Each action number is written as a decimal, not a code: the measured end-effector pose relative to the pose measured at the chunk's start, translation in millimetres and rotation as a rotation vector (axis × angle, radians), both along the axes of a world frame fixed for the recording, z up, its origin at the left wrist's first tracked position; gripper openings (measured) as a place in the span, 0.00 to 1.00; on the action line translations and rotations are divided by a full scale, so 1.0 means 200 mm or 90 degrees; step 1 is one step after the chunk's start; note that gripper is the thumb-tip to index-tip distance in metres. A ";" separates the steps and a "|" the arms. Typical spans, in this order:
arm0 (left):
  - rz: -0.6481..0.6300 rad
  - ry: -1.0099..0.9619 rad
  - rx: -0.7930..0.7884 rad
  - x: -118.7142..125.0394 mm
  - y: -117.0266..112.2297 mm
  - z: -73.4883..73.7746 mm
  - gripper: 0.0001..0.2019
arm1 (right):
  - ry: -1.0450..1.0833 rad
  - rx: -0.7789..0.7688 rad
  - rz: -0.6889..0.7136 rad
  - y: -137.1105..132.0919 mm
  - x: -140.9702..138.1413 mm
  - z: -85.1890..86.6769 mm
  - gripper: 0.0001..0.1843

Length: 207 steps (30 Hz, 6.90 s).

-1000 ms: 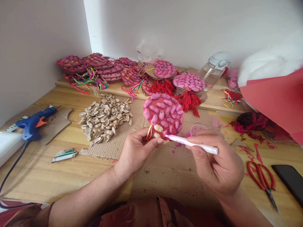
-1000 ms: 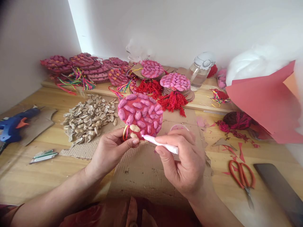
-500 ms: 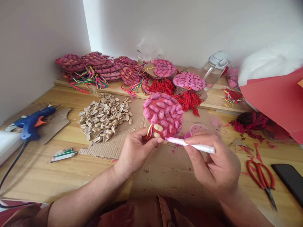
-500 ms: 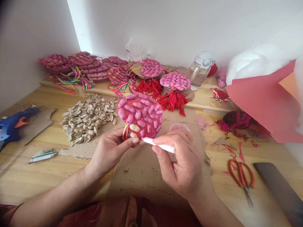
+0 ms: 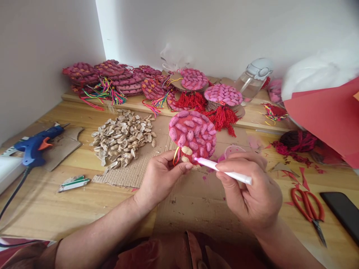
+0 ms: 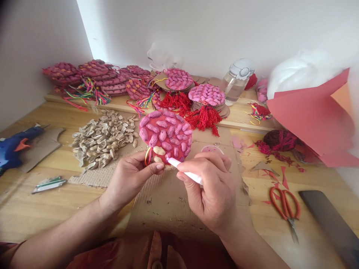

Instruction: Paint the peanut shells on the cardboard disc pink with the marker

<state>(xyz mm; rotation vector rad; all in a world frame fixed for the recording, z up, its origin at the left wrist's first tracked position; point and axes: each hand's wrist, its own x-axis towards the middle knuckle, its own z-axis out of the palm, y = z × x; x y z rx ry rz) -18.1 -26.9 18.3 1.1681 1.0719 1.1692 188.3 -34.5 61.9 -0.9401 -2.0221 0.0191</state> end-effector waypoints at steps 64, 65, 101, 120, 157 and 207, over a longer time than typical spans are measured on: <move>0.039 -0.023 -0.046 -0.01 0.02 -0.02 0.07 | 0.036 0.033 -0.149 -0.01 0.08 0.07 0.13; 0.051 -0.035 -0.049 -0.02 0.02 -0.03 0.07 | 0.034 0.043 -0.189 0.00 0.11 0.08 0.11; 0.066 -0.112 -0.048 0.00 0.02 -0.01 0.09 | -0.188 -0.008 -0.280 0.06 0.23 0.05 0.05; 0.013 -0.282 -0.151 0.01 0.02 0.01 0.08 | 0.096 -0.078 -0.286 -0.08 0.09 0.18 0.07; 0.001 -0.109 -0.051 0.00 0.00 0.02 0.08 | -0.045 -0.081 -0.003 -0.02 -0.02 0.11 0.11; -0.004 -0.186 -0.163 0.01 0.01 -0.03 0.12 | 0.012 -0.082 0.009 0.01 -0.04 0.08 0.12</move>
